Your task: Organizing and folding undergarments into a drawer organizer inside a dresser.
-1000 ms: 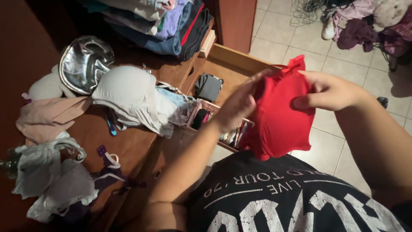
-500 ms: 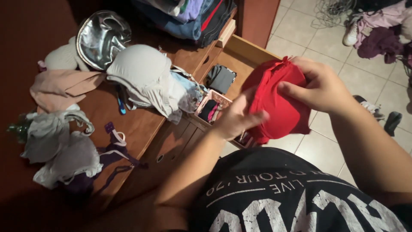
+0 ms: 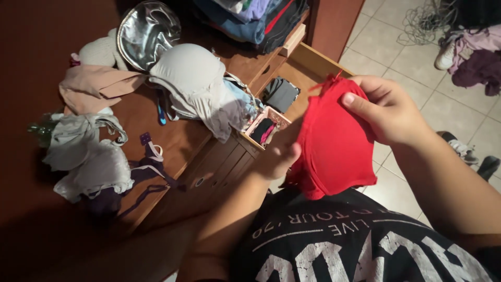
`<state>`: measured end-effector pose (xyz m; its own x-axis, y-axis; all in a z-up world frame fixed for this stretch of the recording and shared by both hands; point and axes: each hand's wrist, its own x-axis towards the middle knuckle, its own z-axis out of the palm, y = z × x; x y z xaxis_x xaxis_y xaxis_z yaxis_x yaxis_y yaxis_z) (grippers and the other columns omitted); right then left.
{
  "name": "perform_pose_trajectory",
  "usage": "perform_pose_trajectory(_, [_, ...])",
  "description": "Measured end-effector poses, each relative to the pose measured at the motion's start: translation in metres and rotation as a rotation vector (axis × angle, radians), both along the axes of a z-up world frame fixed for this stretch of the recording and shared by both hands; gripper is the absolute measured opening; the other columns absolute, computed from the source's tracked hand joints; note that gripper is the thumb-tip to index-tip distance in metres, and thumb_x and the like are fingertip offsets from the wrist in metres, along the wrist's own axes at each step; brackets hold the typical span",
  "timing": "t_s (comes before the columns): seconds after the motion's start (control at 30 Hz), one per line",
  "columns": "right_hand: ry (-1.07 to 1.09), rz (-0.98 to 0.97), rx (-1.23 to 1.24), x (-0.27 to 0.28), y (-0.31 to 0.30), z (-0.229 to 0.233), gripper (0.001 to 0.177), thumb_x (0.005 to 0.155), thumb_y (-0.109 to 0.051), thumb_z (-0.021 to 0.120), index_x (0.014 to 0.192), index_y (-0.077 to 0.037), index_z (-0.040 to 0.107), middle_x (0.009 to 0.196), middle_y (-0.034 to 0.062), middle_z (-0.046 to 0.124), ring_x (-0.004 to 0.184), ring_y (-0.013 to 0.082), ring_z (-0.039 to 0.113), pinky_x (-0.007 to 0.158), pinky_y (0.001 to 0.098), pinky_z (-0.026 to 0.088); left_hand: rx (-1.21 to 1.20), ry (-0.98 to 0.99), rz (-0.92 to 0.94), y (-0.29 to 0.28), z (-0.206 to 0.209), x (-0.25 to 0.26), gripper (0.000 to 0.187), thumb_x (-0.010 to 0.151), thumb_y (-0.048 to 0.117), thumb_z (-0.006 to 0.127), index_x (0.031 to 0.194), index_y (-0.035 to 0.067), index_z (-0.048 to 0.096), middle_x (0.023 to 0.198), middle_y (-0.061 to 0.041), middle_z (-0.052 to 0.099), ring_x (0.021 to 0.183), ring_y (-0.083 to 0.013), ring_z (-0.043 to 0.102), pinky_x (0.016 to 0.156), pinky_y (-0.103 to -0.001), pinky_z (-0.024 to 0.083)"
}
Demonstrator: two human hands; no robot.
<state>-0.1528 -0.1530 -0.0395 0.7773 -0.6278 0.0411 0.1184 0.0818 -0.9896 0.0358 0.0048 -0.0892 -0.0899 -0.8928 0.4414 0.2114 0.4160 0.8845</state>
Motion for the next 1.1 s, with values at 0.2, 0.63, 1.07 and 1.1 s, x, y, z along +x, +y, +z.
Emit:
perform_pose_trajectory(0.2, [0.206, -0.03, -0.461, 0.019, 0.004, 0.022, 0.016, 0.108, -0.003, 0.056, 0.117, 0.004, 0.067, 0.082, 0.0023, 0.062, 0.063, 0.0072, 0.05, 0.055, 0.0193, 0.041, 0.183, 0.259, -0.02, 0.007, 0.002, 0.001, 0.101, 0.091, 0.059, 0.075, 0.153, -0.01, 0.037, 0.146, -0.02, 0.055, 0.132, -0.0261, 0.056, 0.115, -0.037, 0.046])
perform_pose_trajectory(0.63, [0.269, 0.005, 0.178, 0.049, -0.008, -0.075, 0.049, 0.108, -0.05, 0.056, 0.111, -0.002, 0.065, 0.063, 0.0198, 0.059, 0.04, 0.0265, 0.062, 0.025, 0.0387, 0.048, 0.349, 0.637, 0.636, 0.005, -0.004, -0.015, 0.055, 0.09, 0.008, 0.076, 0.137, 0.006, 0.047, 0.126, -0.011, 0.057, 0.118, -0.0214, 0.056, 0.104, -0.038, 0.045])
perform_pose_trajectory(1.07, [0.1, 0.028, 0.444, 0.042, 0.02, -0.109, 0.046, 0.103, -0.055, 0.065, 0.097, -0.01, 0.07, 0.074, 0.0079, 0.069, 0.055, 0.0142, 0.066, 0.045, 0.037, 0.058, 0.745, 0.304, 1.116, 0.013, -0.062, -0.018, 0.061, 0.1, 0.06, 0.058, 0.118, 0.004, 0.071, 0.12, -0.015, 0.071, 0.12, -0.0245, 0.062, 0.102, -0.042, 0.047])
perform_pose_trajectory(1.1, [0.1, 0.031, 0.445, 0.046, 0.015, -0.125, 0.046, 0.103, -0.055, 0.065, 0.097, -0.01, 0.07, 0.074, 0.0079, 0.069, 0.055, 0.0142, 0.066, 0.045, 0.037, 0.058, 0.746, 0.304, 1.119, 0.015, -0.036, -0.021, 0.061, 0.1, 0.06, 0.058, 0.118, 0.004, 0.071, 0.12, -0.015, 0.071, 0.12, -0.0245, 0.062, 0.102, -0.042, 0.047])
